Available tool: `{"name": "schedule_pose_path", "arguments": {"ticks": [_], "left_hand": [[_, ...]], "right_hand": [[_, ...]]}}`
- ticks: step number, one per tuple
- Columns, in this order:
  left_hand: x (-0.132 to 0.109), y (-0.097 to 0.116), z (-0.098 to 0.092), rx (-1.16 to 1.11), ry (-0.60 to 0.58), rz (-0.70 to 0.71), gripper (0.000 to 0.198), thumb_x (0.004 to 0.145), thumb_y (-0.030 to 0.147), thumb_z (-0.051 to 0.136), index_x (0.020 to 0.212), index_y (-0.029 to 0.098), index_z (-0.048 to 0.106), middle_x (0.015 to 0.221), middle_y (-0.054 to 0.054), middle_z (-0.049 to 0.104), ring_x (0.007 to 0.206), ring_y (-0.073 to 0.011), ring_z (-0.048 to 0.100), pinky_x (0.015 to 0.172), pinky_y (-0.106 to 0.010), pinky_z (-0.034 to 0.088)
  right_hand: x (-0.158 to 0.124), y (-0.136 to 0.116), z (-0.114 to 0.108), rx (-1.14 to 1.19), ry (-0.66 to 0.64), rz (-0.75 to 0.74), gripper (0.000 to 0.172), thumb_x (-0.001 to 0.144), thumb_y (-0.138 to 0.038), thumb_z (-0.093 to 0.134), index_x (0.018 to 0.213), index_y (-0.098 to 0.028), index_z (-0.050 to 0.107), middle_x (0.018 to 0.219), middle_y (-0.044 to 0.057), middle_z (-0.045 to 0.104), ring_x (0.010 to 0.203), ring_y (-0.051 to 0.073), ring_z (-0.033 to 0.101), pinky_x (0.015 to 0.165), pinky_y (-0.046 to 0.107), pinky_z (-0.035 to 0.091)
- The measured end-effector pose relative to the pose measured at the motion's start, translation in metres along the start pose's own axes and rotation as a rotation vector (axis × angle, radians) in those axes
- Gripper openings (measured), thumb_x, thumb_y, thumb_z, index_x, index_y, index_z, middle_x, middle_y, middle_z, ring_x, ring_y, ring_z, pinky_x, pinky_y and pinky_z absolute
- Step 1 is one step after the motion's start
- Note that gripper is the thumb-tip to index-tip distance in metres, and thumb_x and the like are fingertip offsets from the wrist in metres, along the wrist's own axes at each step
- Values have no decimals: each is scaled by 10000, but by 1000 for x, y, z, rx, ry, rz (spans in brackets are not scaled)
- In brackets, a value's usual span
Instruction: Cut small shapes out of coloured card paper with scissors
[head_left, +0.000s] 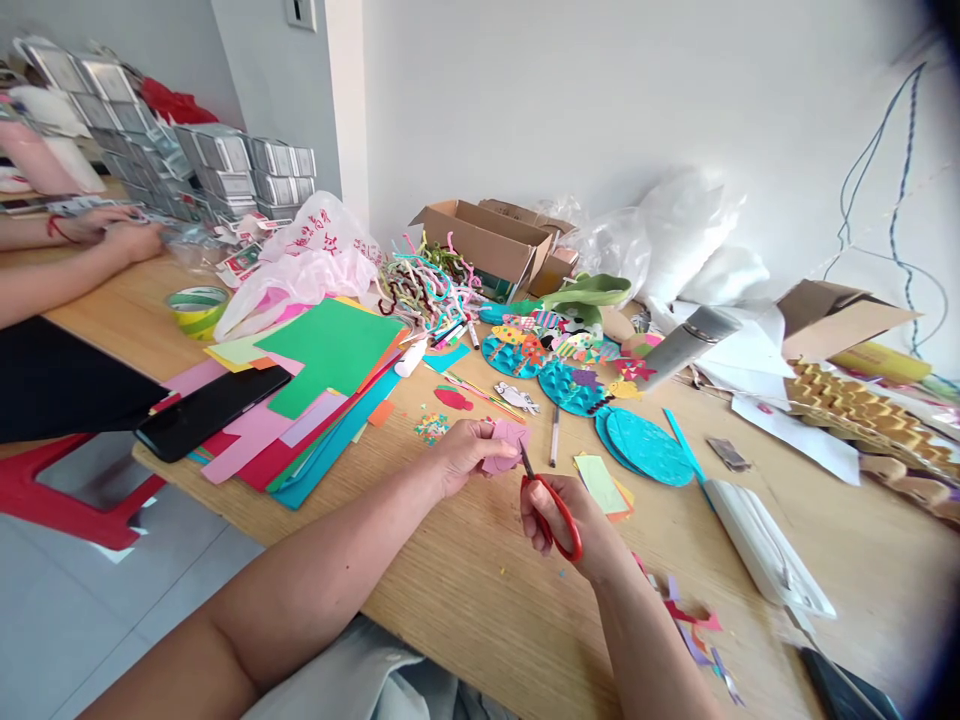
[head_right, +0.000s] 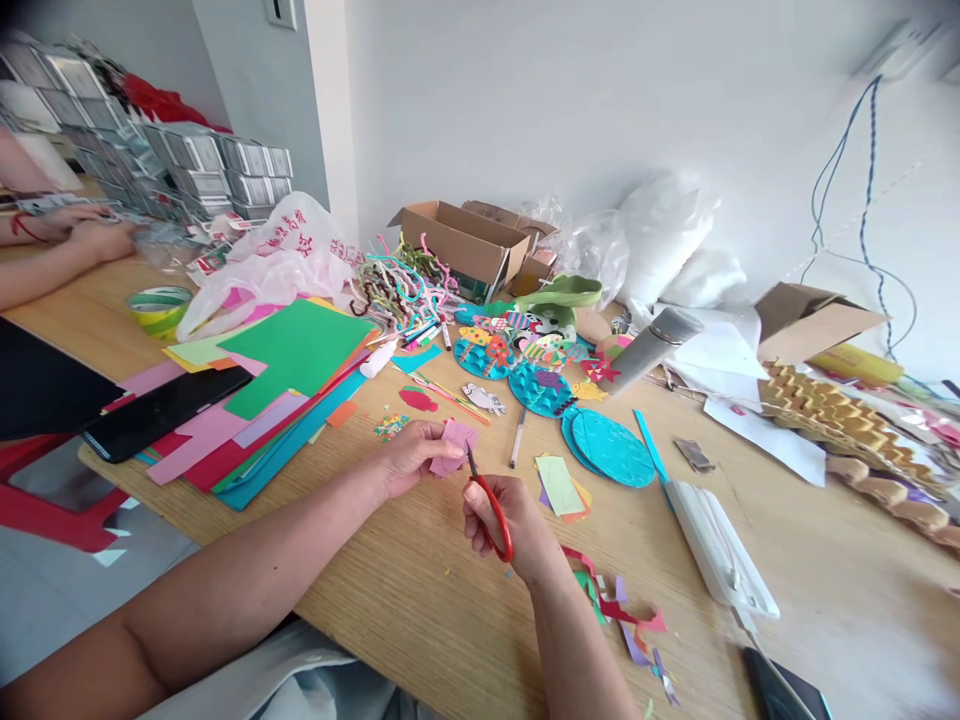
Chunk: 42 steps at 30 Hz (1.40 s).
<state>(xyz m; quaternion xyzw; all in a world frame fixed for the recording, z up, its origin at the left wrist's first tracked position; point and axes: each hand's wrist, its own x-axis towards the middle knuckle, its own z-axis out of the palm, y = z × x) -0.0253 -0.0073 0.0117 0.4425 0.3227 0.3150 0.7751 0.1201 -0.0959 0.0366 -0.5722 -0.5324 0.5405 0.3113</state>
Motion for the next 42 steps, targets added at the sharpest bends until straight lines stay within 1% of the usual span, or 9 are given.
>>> {"name": "schedule_pose_path", "arguments": {"ticks": [6,10,13,22,26,31,37,42], "left_hand": [[0,2,0,45,16,-3,219,539,289,681,678,124,645,570,7,560,488,-68,433,482,-214,256],[-1,3,0,49,18,-8,200,520,275,693,642,123,647,562,6,573,502,-78,464,509,-216,288],[-2,4,1,34,13,-14,194,511,267,705,631,124,650,560,5,583,509,-82,482,527,-216,304],[-2,3,-1,52,-2,-36,202,521,272,705,641,124,637,564,-3,595,511,-89,494,515,-217,291],[0,2,-3,79,-2,-25,224,555,299,696,664,117,625,566,-12,592,499,-82,467,495,-218,269],[1,1,-3,57,-16,-20,214,569,294,682,664,114,616,556,7,558,476,-65,419,477,-219,261],[0,0,-1,20,-4,8,204,561,276,681,656,107,617,596,-19,592,497,-76,461,473,-220,278],[1,0,-2,3,-3,9,198,558,265,687,657,105,626,600,-23,604,484,-70,459,470,-216,281]], "right_hand": [[0,-2,-2,2,-46,-14,523,735,-677,523,601,-172,511,500,4,560,400,104,513,392,211,404],[0,-3,-2,2,-66,-22,526,740,-671,529,602,-164,517,507,8,561,412,99,515,403,207,407],[0,-3,-3,5,-60,-17,525,741,-672,528,608,-164,513,503,5,560,404,96,512,395,203,402],[-2,-4,-4,-38,-42,27,537,712,-689,541,595,-167,493,485,4,563,376,85,499,366,185,370],[-2,-4,-4,-36,-32,32,527,710,-681,546,589,-171,487,469,-7,549,370,87,500,364,186,373],[-2,-4,-3,-27,-17,23,505,723,-657,547,580,-177,489,467,-13,546,372,86,500,373,190,385],[-2,-6,-2,-32,-9,30,494,718,-652,550,571,-184,488,461,-11,546,369,92,495,368,198,378],[-1,-8,-2,-28,-12,19,521,726,-671,531,571,-175,490,461,-7,548,366,85,491,372,195,376]]}}
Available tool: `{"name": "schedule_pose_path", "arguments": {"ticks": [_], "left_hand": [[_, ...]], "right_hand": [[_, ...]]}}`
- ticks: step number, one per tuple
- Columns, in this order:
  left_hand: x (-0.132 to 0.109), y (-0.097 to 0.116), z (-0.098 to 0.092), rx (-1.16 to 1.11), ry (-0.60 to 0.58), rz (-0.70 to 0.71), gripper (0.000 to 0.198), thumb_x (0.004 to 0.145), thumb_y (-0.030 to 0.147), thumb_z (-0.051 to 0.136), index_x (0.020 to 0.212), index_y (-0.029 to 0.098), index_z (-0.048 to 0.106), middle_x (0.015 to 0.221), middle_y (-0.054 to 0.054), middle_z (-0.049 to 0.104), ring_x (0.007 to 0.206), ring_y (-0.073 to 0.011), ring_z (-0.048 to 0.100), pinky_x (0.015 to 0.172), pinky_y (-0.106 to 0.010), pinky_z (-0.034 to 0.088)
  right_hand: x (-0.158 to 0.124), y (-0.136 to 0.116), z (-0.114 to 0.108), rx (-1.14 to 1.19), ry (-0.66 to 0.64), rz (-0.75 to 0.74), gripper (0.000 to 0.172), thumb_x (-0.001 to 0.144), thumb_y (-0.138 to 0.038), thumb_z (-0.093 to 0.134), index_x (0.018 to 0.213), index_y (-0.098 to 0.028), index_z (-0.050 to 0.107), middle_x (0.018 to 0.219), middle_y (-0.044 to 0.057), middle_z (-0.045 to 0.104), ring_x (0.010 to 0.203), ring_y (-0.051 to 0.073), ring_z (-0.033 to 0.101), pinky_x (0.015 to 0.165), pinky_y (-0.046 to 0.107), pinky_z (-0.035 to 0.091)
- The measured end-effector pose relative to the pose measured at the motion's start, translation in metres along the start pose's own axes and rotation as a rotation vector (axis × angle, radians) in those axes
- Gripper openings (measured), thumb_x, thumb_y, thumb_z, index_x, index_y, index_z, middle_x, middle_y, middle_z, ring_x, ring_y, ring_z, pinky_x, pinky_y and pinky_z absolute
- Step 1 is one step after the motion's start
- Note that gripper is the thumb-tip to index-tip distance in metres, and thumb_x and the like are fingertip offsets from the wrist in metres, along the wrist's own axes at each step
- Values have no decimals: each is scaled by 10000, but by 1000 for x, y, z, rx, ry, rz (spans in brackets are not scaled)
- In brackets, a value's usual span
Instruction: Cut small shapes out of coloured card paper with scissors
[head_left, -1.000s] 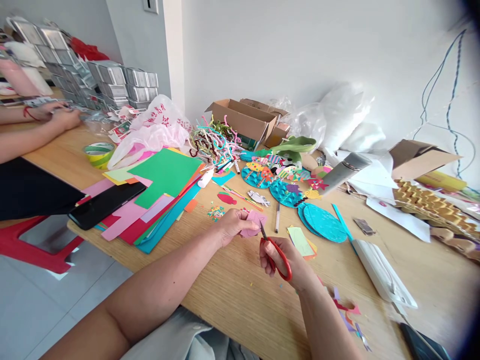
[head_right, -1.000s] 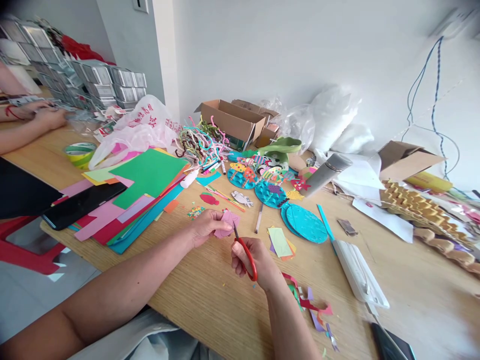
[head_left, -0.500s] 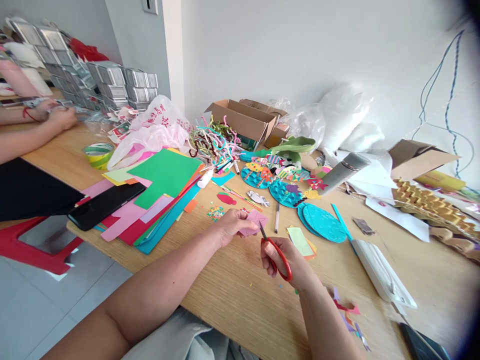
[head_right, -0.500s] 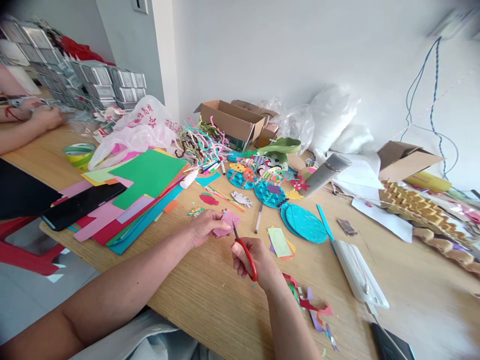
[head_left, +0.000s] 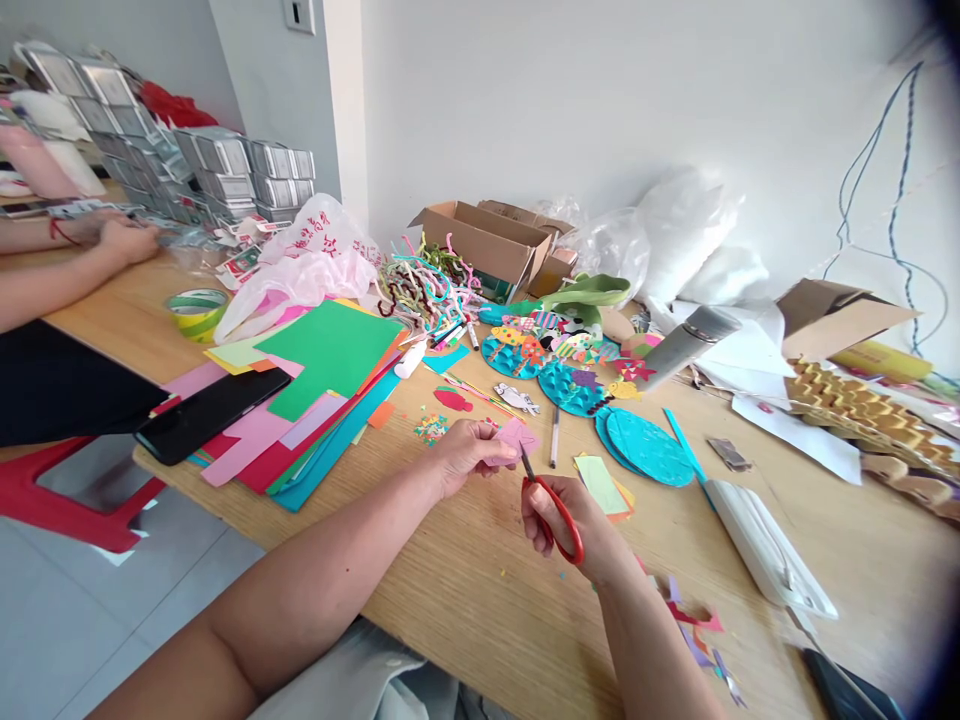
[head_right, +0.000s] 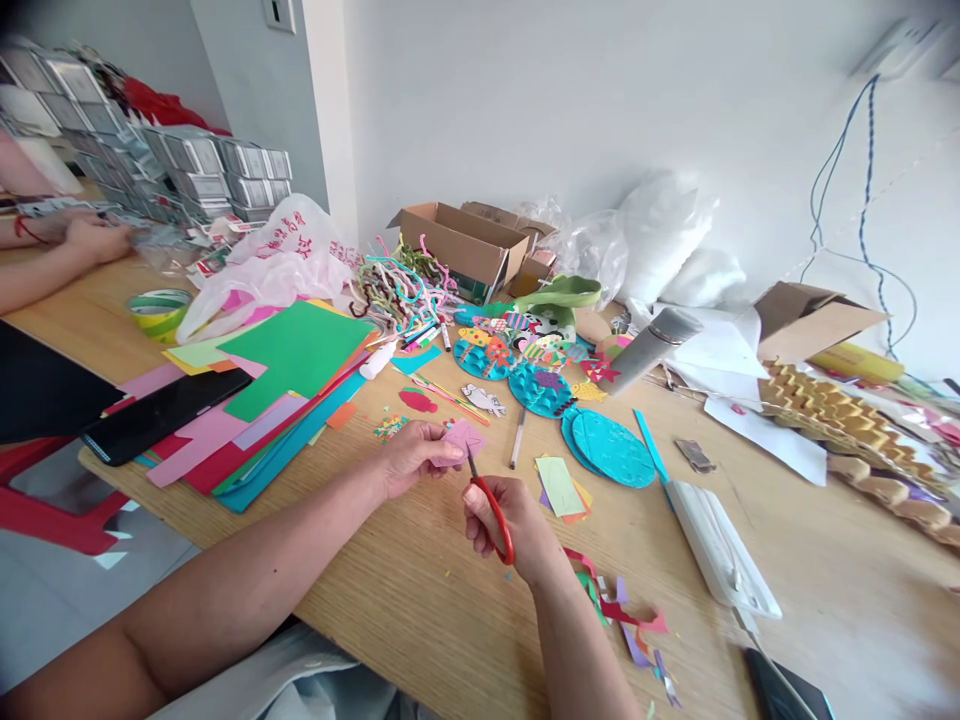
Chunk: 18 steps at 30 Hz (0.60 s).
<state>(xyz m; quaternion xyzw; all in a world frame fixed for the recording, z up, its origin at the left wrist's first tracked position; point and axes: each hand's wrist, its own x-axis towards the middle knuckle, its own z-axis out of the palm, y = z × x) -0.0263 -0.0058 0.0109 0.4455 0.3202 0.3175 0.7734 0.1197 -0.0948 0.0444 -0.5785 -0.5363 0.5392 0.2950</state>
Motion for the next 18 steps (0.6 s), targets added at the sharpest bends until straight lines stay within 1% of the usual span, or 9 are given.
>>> {"name": "schedule_pose_path", "arguments": {"ticks": [5,13,18], "left_hand": [[0,0,0,1,-4,8,187,563,260,685,653,105,634,599,-24,609,480,-70,458,466,-216,278],[0,-1,0,8,5,10,196,573,275,692,651,106,631,598,-25,609,497,-72,471,479,-212,290],[0,-3,0,28,9,11,191,580,273,689,651,106,629,598,-27,607,503,-75,477,482,-215,294]], "right_hand": [[2,3,0,9,-4,-6,532,729,-678,530,583,-167,495,475,1,556,379,89,503,378,196,385],[3,7,0,33,-24,-68,532,745,-671,528,618,-154,517,517,17,574,423,99,529,409,206,411],[3,7,0,32,-22,-65,535,732,-677,541,623,-154,517,521,21,575,432,105,537,417,214,418]]}}
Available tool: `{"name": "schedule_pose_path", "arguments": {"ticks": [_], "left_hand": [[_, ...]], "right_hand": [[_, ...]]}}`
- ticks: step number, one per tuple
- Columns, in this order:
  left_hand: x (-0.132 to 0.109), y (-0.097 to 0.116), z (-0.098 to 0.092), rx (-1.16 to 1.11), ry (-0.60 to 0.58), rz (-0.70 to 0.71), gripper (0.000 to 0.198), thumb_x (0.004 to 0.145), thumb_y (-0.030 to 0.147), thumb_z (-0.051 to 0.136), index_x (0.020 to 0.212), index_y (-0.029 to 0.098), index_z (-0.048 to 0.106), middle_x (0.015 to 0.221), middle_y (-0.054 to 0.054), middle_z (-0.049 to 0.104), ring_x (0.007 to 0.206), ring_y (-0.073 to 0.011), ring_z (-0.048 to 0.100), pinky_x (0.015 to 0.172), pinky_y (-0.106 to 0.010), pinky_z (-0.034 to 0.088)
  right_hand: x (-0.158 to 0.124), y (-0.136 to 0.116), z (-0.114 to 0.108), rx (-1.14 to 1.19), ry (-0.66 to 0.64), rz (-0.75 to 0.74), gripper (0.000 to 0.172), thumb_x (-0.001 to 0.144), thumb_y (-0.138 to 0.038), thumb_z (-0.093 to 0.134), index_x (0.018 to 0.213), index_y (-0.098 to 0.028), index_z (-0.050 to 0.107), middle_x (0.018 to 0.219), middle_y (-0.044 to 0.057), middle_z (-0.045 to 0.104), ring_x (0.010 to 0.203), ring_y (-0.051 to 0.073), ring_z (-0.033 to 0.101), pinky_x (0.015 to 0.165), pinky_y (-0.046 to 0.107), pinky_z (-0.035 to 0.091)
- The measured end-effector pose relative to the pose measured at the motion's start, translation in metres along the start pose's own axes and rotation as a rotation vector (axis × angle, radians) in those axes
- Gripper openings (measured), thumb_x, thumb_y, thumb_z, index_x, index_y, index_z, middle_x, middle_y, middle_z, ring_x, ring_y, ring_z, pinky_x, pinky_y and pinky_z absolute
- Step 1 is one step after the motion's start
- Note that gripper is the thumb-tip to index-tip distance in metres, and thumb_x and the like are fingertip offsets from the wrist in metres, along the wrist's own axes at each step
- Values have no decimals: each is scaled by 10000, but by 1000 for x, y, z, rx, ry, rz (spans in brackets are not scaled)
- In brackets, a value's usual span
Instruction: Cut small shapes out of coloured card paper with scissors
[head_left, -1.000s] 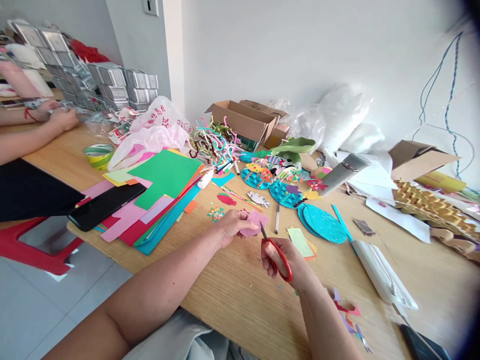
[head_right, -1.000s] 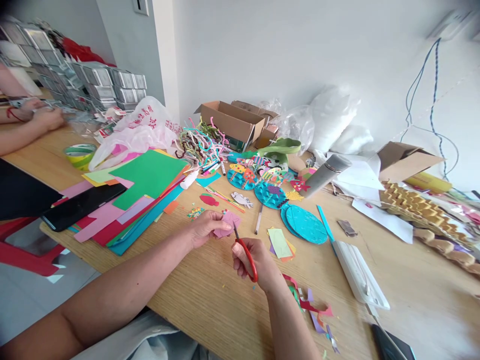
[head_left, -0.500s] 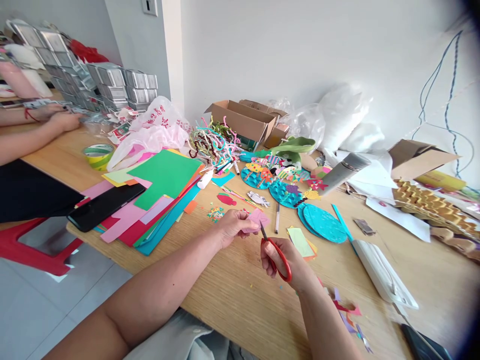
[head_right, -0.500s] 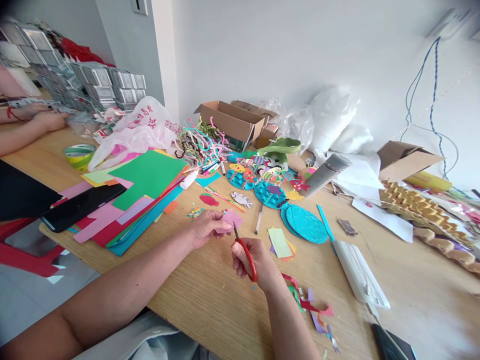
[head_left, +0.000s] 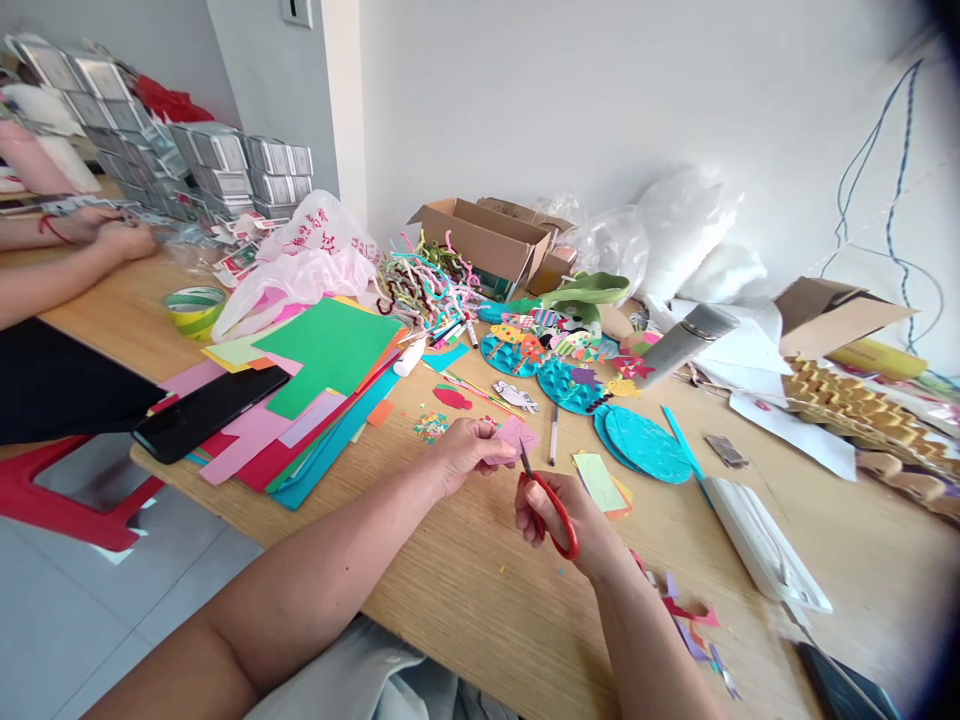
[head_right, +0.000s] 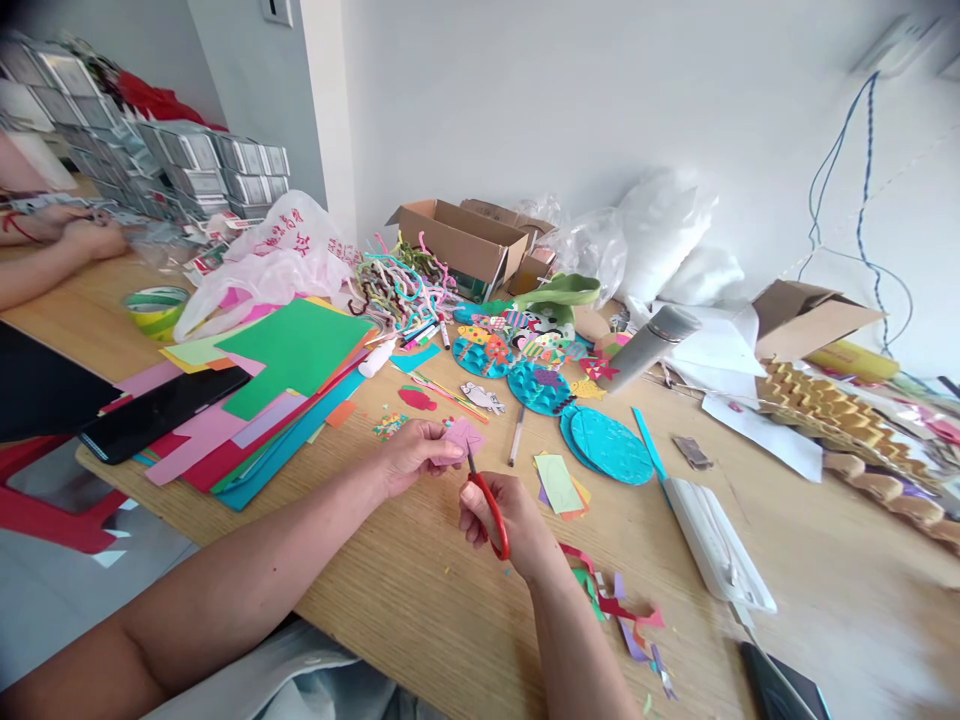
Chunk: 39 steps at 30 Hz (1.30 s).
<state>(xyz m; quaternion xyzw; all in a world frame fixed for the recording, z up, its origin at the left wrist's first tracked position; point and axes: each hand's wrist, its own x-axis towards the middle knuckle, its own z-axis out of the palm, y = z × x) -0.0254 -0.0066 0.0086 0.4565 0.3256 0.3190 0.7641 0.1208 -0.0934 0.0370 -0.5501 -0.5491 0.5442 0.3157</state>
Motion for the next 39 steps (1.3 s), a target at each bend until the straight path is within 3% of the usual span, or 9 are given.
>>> {"name": "schedule_pose_path", "arguments": {"ticks": [39], "left_hand": [[-5,8,5,14,6,-28,190,531,277,691,574,115,600,559,-27,585,504,-77,451,496,-222,288]], "right_hand": [[-1,-2,-4,-57,8,67,450,694,-590,637,600,-172,499,505,1,574,424,111,538,407,208,409]]}}
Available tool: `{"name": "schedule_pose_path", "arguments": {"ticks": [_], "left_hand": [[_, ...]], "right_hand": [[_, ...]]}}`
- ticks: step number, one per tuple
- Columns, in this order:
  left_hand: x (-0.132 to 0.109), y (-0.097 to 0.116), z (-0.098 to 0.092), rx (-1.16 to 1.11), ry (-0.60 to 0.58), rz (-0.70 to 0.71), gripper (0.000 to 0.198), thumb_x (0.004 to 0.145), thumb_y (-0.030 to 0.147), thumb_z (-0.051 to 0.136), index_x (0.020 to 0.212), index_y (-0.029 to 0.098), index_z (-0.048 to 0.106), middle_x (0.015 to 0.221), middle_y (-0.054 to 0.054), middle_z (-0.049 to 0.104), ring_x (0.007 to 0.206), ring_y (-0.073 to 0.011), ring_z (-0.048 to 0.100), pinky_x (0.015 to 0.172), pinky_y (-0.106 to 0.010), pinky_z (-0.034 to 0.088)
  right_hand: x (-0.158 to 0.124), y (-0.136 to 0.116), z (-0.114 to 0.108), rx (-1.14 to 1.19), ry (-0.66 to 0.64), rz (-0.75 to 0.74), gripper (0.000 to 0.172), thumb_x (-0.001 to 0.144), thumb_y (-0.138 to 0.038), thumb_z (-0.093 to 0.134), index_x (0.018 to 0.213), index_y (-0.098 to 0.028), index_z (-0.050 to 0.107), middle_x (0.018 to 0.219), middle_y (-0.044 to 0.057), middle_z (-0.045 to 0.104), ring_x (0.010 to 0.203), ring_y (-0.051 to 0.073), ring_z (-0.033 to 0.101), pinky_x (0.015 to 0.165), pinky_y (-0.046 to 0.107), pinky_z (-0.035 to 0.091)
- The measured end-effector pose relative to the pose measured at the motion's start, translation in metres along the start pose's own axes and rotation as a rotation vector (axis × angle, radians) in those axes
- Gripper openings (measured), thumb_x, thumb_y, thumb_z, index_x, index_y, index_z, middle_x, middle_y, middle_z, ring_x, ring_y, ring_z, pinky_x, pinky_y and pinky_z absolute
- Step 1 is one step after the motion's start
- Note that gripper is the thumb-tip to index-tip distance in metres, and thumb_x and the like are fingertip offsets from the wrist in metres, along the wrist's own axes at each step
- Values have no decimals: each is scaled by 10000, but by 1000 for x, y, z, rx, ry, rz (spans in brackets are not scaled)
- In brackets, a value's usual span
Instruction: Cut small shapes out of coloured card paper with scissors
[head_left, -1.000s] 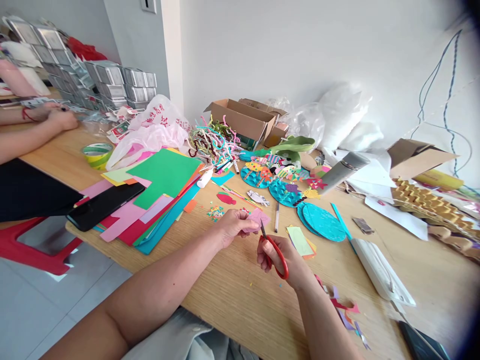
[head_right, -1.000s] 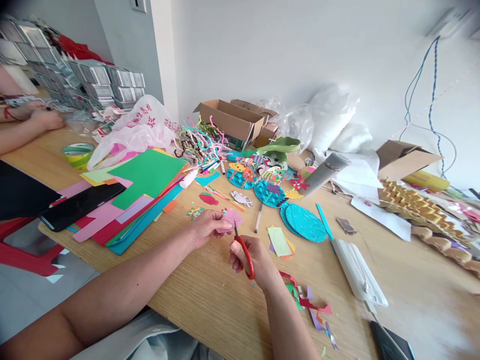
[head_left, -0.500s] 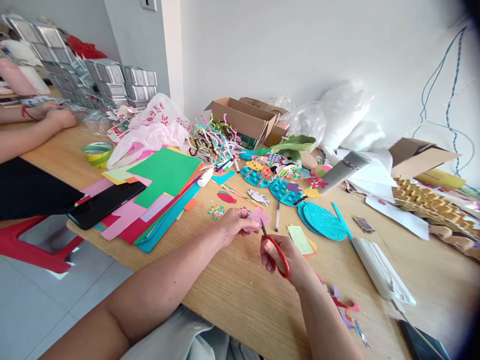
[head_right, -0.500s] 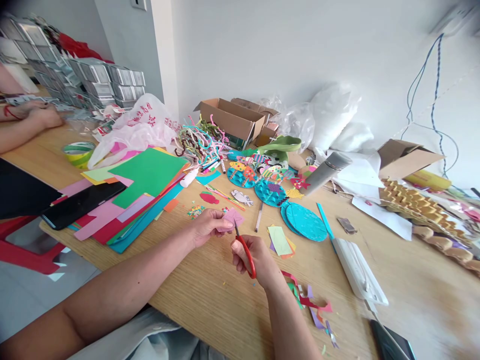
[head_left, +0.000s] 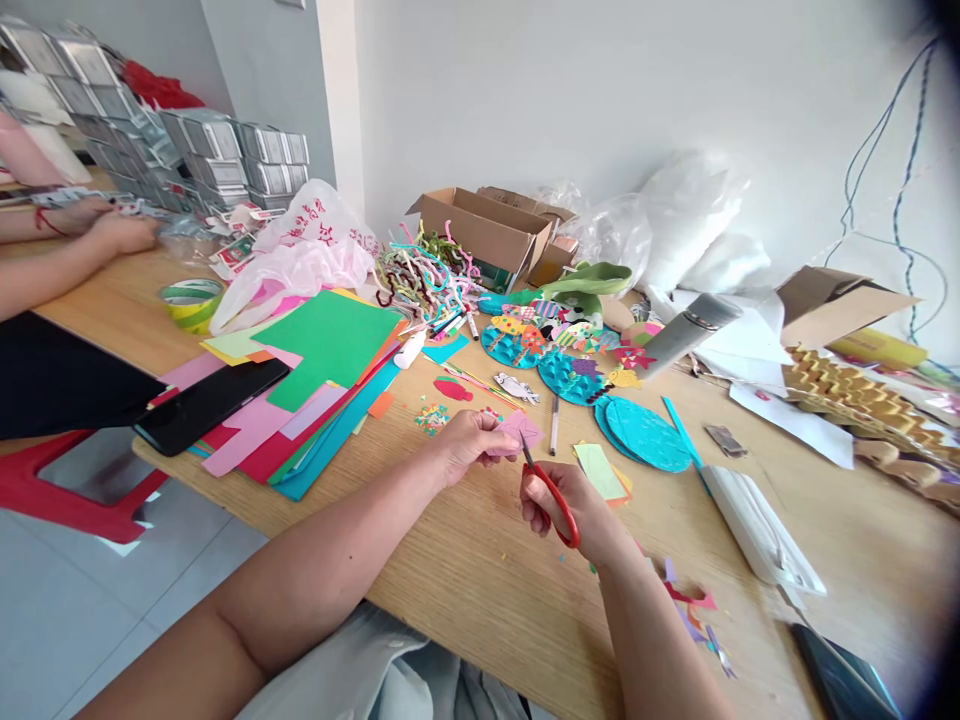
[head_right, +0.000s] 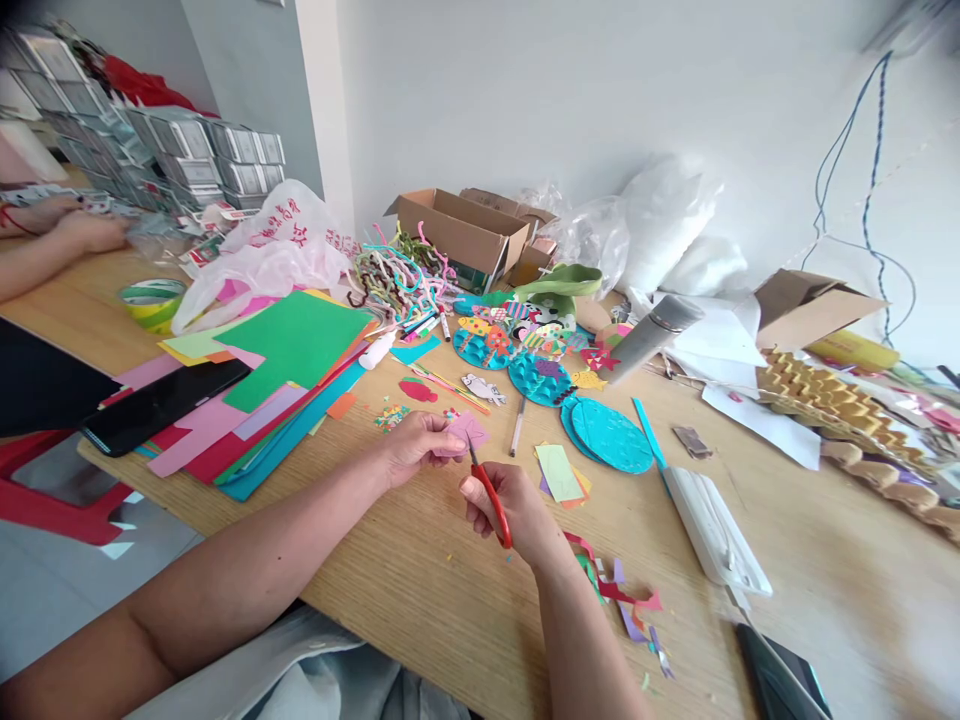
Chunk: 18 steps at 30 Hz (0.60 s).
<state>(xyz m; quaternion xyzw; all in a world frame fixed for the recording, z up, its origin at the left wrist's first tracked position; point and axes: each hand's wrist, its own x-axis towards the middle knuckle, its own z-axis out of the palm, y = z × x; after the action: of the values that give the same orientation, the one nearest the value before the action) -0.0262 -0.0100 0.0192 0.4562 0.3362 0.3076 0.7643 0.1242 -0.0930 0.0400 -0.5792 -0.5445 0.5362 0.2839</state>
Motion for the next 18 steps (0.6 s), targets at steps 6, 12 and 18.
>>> {"name": "schedule_pose_path", "arguments": {"ticks": [6,12,18], "left_hand": [[2,-3,-2,49,-4,0,177,548,273,679,575,118,596,557,-22,574,511,-79,453,500,-225,279],[2,-5,-4,65,-17,15,188,570,282,682,598,113,606,583,-35,604,494,-69,446,498,-224,276],[4,-6,-5,44,-20,9,198,560,283,693,604,111,605,575,-32,598,491,-70,450,498,-223,277]], "right_hand": [[0,4,-3,-17,-18,-33,428,708,-561,647,626,-163,511,546,12,595,449,116,551,430,217,431],[1,4,-3,-33,-23,-41,438,694,-571,657,636,-164,507,551,9,592,454,120,554,430,220,427],[0,4,-2,-44,-1,-36,453,709,-590,631,614,-167,500,519,4,576,428,111,536,410,211,404]]}}
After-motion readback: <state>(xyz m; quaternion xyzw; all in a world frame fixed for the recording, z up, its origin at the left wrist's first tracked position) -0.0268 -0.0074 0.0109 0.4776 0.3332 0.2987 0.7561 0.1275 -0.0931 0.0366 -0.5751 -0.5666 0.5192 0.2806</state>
